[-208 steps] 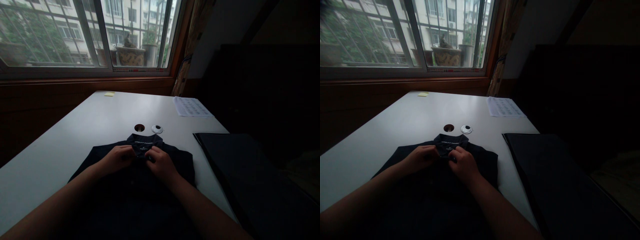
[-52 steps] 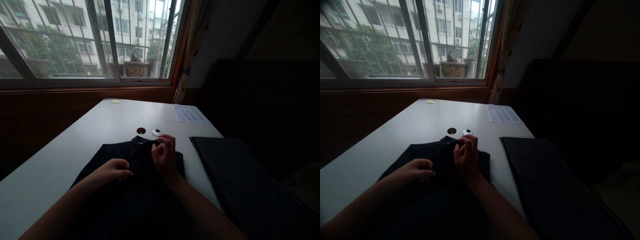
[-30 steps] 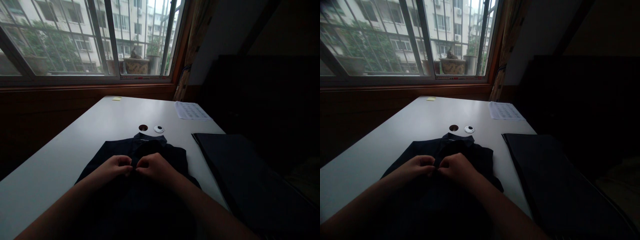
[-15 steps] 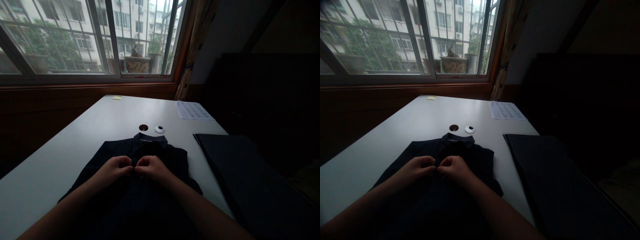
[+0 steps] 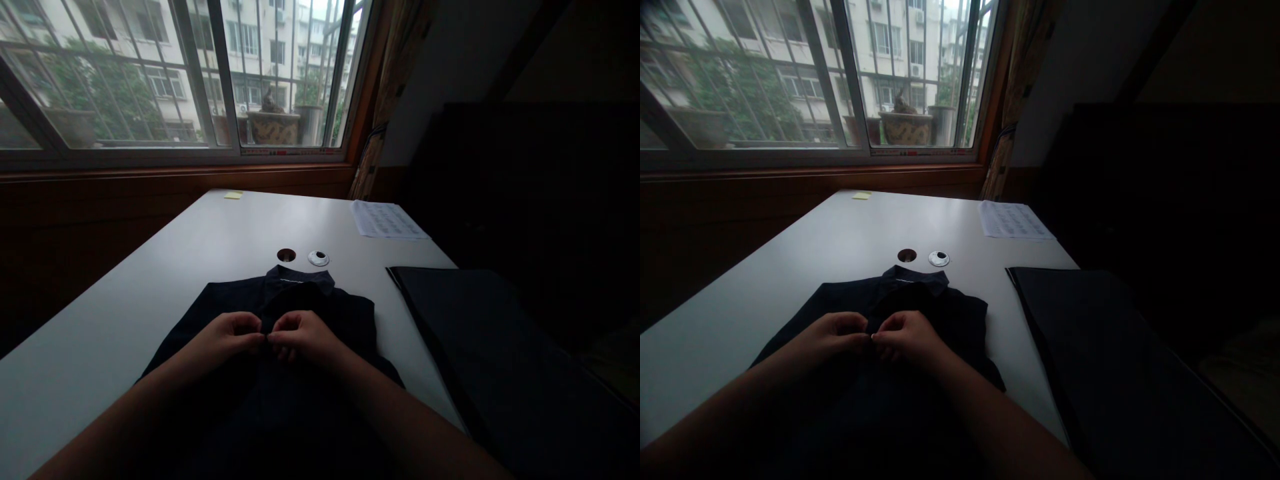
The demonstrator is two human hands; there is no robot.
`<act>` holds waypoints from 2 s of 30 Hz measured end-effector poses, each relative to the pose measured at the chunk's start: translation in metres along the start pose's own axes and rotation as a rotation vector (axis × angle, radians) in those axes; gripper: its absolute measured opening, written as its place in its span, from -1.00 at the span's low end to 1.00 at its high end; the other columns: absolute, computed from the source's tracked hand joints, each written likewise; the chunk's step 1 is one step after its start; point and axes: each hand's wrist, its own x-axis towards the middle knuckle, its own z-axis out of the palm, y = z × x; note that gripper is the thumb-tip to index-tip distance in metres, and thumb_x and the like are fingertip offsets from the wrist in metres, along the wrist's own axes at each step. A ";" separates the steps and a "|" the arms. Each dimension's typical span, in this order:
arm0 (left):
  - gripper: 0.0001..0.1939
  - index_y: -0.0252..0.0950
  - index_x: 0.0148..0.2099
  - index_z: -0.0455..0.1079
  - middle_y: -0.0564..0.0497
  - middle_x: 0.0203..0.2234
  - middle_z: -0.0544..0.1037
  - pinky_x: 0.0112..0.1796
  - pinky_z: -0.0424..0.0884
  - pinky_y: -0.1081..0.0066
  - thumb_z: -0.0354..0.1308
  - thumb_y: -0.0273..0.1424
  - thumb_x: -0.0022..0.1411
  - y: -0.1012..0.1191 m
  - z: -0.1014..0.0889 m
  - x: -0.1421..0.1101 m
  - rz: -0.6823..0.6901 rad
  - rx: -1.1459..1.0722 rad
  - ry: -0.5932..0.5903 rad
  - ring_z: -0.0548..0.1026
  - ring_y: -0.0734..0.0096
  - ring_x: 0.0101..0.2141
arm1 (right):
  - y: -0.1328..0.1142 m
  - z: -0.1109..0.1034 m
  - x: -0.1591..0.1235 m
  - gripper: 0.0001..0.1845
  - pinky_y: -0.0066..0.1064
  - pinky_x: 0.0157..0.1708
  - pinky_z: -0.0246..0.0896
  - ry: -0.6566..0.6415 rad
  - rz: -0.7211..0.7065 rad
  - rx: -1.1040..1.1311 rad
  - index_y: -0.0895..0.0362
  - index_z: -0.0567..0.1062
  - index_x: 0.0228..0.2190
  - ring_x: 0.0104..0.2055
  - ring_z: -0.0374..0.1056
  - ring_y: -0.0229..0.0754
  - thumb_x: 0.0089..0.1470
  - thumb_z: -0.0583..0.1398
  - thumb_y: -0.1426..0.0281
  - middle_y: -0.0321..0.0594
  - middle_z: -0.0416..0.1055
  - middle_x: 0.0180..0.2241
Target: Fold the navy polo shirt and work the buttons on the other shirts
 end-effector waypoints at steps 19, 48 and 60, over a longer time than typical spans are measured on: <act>-0.74 -0.32 -0.26 0.51 -0.02 -0.39 0.60 -0.39 0.38 0.41 0.23 -0.20 0.19 0.006 0.010 -0.004 0.158 0.312 0.251 0.54 0.30 -0.38 | -0.001 0.006 -0.002 -0.92 -0.59 -0.69 0.12 0.113 -0.019 -0.041 0.19 0.48 -0.46 -0.65 0.34 -0.36 -0.01 0.30 0.48 -0.35 0.45 -0.61; -0.80 -0.22 -0.07 0.51 -0.04 -0.19 0.52 -0.28 0.46 0.42 0.07 -0.37 0.36 0.000 0.004 -0.007 0.399 0.460 0.249 0.52 0.38 -0.27 | 0.019 -0.024 0.009 -0.89 -0.35 -0.10 0.38 0.073 -0.934 -0.729 0.09 0.51 -0.26 -0.12 0.42 -0.19 0.16 0.25 0.51 -0.17 0.41 -0.14; -0.80 -0.20 -0.06 0.49 -0.06 -0.17 0.50 -0.19 0.39 0.29 0.05 -0.43 0.40 -0.024 0.003 0.012 0.567 0.852 0.184 0.40 0.26 -0.19 | 0.019 -0.025 0.008 -0.92 -0.40 -0.25 0.33 0.140 -0.940 -0.724 0.09 0.53 -0.31 -0.26 0.40 -0.21 0.17 0.24 0.50 -0.21 0.42 -0.27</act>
